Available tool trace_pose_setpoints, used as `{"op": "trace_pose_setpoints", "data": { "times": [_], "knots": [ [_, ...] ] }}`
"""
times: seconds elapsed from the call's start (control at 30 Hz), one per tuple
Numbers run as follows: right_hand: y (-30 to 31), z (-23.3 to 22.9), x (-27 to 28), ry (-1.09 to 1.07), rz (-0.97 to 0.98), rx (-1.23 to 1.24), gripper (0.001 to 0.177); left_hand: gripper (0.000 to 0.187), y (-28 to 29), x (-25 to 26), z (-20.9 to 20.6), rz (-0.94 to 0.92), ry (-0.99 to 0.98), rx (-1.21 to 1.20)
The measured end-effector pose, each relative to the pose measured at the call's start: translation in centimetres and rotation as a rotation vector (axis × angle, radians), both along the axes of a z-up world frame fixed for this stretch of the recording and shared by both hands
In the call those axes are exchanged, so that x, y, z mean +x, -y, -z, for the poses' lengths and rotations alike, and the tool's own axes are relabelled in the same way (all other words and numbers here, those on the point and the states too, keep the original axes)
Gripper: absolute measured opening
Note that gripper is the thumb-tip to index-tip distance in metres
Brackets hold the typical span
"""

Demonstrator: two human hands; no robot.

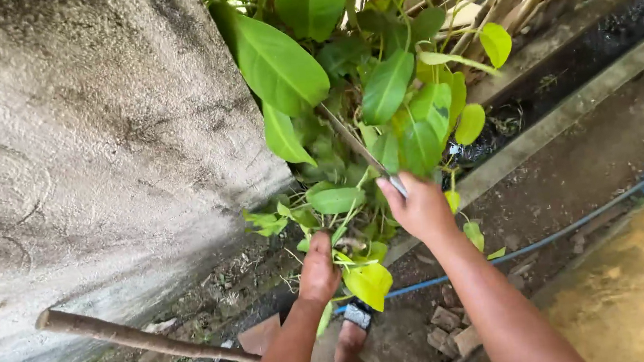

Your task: Using a cleaver to cut and remove vines and leaves from a wall and garden area.

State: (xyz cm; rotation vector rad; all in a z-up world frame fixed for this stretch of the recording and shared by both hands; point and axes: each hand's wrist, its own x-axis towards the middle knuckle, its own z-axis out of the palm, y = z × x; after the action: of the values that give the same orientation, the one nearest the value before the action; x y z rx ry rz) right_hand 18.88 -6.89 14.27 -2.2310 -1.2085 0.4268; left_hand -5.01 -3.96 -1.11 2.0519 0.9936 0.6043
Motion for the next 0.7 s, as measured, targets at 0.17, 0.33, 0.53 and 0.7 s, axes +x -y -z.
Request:
{"op": "trace_pose_setpoints", "data": {
  "times": [0.17,0.33,0.53,0.7],
  "knots": [
    [-1.2,17.5,2.3,-0.063,-0.087,-0.439,0.037,0.058,0.9,0.0,-5.4,0.048,-0.258,-0.257],
    [3.7,19.7,-1.0,-0.107,-0.060,-0.652,0.029,0.063,5.3,-4.3,1.8,0.139,-0.127,0.017],
    [11.6,14.3,-3.8,-0.149,0.141,-0.385,0.033,0.058,4.7,-7.2,-1.5,0.192,-0.111,-0.017],
    [14.1,9.1,-6.0,-0.103,0.243,-0.050,0.041,0.058,6.8,-9.5,-0.4,0.234,-0.030,-0.024]
  ]
}}
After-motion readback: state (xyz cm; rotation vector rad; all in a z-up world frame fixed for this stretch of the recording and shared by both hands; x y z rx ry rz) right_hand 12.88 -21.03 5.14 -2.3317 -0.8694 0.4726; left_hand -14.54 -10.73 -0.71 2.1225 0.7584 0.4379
